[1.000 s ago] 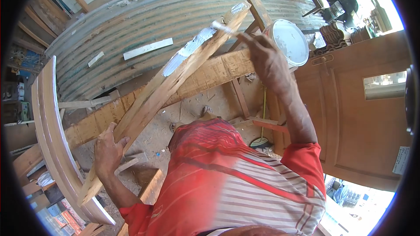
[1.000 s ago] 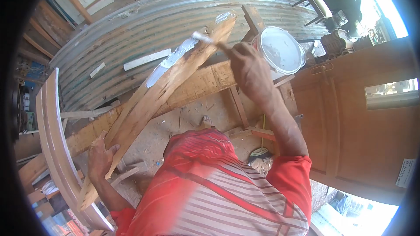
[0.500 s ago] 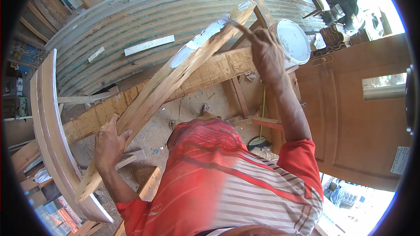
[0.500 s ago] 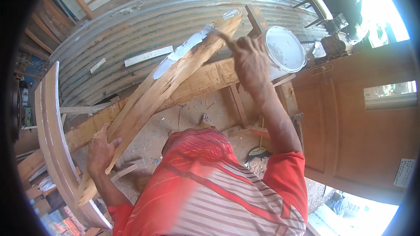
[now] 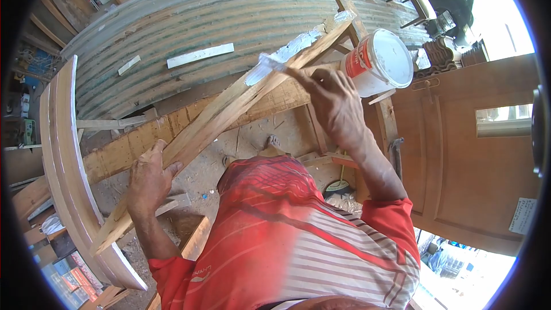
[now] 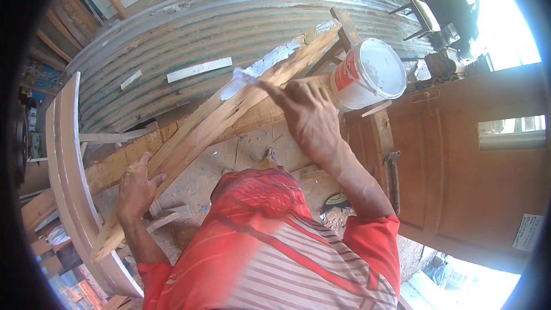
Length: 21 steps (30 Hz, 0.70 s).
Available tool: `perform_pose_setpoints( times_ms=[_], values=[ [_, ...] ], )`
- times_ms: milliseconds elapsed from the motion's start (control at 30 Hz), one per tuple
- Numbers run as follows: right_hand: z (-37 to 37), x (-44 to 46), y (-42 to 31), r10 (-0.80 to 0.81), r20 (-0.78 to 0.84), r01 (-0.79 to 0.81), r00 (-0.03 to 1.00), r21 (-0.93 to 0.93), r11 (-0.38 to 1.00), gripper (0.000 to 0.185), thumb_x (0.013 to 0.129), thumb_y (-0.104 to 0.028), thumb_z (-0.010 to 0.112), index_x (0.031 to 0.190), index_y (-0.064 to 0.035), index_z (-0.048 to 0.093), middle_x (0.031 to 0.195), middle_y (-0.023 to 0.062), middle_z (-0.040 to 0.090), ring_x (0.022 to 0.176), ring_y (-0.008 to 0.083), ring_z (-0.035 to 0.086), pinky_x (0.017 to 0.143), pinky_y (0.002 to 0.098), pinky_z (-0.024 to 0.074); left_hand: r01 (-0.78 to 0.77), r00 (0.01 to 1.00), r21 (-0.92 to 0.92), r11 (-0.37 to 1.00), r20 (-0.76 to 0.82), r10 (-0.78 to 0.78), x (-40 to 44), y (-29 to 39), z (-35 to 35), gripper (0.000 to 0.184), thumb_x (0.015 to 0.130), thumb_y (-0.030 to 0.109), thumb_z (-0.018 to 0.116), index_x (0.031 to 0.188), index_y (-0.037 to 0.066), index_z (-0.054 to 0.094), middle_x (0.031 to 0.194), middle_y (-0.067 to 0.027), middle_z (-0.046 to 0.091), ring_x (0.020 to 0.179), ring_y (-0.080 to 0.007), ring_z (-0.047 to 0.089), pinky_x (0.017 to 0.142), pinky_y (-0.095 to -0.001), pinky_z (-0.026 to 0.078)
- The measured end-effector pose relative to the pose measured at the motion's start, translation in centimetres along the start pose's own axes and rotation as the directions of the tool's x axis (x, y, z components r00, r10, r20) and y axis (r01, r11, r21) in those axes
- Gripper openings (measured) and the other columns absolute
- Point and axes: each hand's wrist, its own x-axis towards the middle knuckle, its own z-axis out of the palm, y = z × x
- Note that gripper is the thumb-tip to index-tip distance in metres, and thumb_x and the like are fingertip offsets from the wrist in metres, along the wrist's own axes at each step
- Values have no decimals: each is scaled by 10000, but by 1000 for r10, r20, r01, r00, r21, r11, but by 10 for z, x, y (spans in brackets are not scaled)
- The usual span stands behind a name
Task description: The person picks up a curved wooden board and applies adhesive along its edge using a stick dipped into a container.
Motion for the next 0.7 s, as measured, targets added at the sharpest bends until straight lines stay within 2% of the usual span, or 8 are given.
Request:
perform_pose_setpoints(
  times_ms=[67,100,200,300,400,500,600,700],
  values=[
    [-5,-3,-9,-1,45,3,999,-54,999,555,1035,-38,498,1497,-332,585,948,37,587,900,201,598,816,386,550,-6,1000,-1,1000,13,6,1,1,-3,569,906,277,799,1356,2,585,1223,-272,699,1180,-433,663,998,-510,507],
    [-6,-1,-3,84,31,-83,996,-35,996,576,1026,-7,493,1496,-325,586,937,35,577,894,192,589,817,379,557,-7,1000,-12,1000,22,7,1,3,-5,567,908,276,797,1355,2,583,1223,-272,699,1180,-433,663,996,-509,508],
    [-4,1,25,121,-50,-129,991,-199,972,551,988,4,540,1499,-197,575,905,82,581,853,243,619,752,370,564,-22,999,-25,999,37,23,3,6,-7,557,917,277,789,1355,3,579,1214,-273,702,1179,-435,665,987,-509,511],
    [4,-7,-11,181,91,-183,979,20,983,536,970,-15,568,1492,-135,563,905,94,592,820,270,640,704,380,569,-21,999,-25,999,45,22,6,8,-9,555,924,281,783,1357,0,576,1199,-278,706,1170,-439,670,976,-513,514],
    [1,-12,-50,-69,59,53,996,235,971,527,937,-6,592,1452,-112,585,921,94,612,760,273,647,651,389,568,-36,998,-19,999,45,37,10,6,-6,564,925,285,781,1365,0,571,1184,-283,709,1156,-444,675,967,-517,518],
    [-6,-8,-39,87,79,-103,993,235,967,541,937,-4,598,1464,-120,576,912,103,615,781,280,649,663,404,563,-66,998,-22,998,21,67,11,2,-3,569,923,284,784,1368,1,570,1180,-287,709,1147,-447,677,965,-519,520],
    [1,-6,-12,252,11,-252,968,69,965,524,927,-24,631,1440,-124,602,914,117,620,800,287,658,652,423,559,-71,997,-27,997,29,71,13,-4,0,589,921,275,785,1402,24,557,1177,-291,708,1138,-450,679,963,-521,523],
    [-7,-12,-30,182,247,-253,952,296,921,485,931,-17,630,1409,-103,629,922,133,635,808,294,667,670,429,553,-99,995,-65,993,24,101,18,-3,-1,634,917,259,787,1461,62,527,1172,-287,711,1127,-451,681,960,-524,524]
  ],
)
